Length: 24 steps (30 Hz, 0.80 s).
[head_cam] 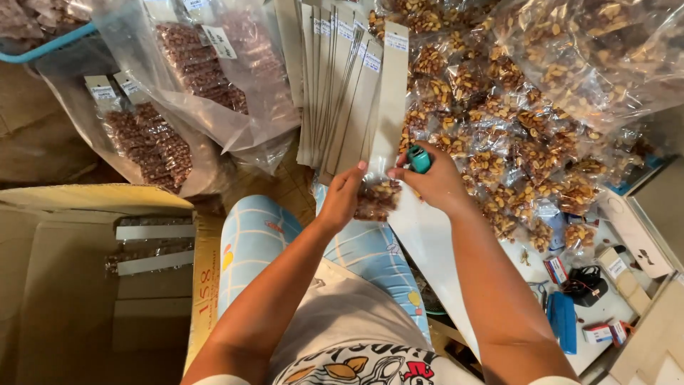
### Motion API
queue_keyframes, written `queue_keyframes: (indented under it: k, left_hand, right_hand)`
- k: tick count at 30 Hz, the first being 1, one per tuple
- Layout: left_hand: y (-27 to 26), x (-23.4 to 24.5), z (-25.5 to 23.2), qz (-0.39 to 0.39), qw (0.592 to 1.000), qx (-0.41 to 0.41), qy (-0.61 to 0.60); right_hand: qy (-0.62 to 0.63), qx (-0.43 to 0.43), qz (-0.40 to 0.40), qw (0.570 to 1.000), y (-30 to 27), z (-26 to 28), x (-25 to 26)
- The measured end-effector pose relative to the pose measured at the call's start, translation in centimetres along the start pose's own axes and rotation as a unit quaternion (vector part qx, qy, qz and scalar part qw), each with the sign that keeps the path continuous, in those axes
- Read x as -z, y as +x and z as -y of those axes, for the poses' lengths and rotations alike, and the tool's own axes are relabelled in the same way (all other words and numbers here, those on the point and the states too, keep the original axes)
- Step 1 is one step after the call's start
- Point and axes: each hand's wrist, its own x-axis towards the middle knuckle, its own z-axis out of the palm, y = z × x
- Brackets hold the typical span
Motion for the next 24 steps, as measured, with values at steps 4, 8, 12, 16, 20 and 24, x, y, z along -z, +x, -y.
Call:
queue_keyframes:
  k: [4,8,12,16,20,24]
  left_hand:
    - [0.1,-0.9,1.0,0.0,0.997,-0.061,0.046]
    - [-1.7,-1.7,-2.7,-0.016,0.989,-0.123,0.077]
    - [-1.8,-1.3,-3.0,-0.007,0.983,-0.157,0.09]
    - [-3.2,-1.5,-5.8,-0.005,0.974,-0.18,0.136]
    - [-2.4,-1.6,-4.0,-0.014,0.964,-0.209,0.166]
    - [-2.4,-1.8,-3.3,-0.012,0.954,-0.224,0.197]
  right_hand:
    - [0.094,-0.012,-0.062,0.994,1.4,-2.6,-0.8]
    - [0.1,-0.023,-0.076,0.992,0.6,-1.8,-0.5]
    - [0.102,0.005,-0.075,0.992,0.8,-2.3,-0.8]
    - [0.105,-0.023,-0.136,0.985,0.7,1.7,-0.9]
    - [0.397,-0.093,-0.337,0.849,2.2,5.7,-2.3]
    - [0.494,-0.124,-0.316,0.801,3.0,7.8,-4.2]
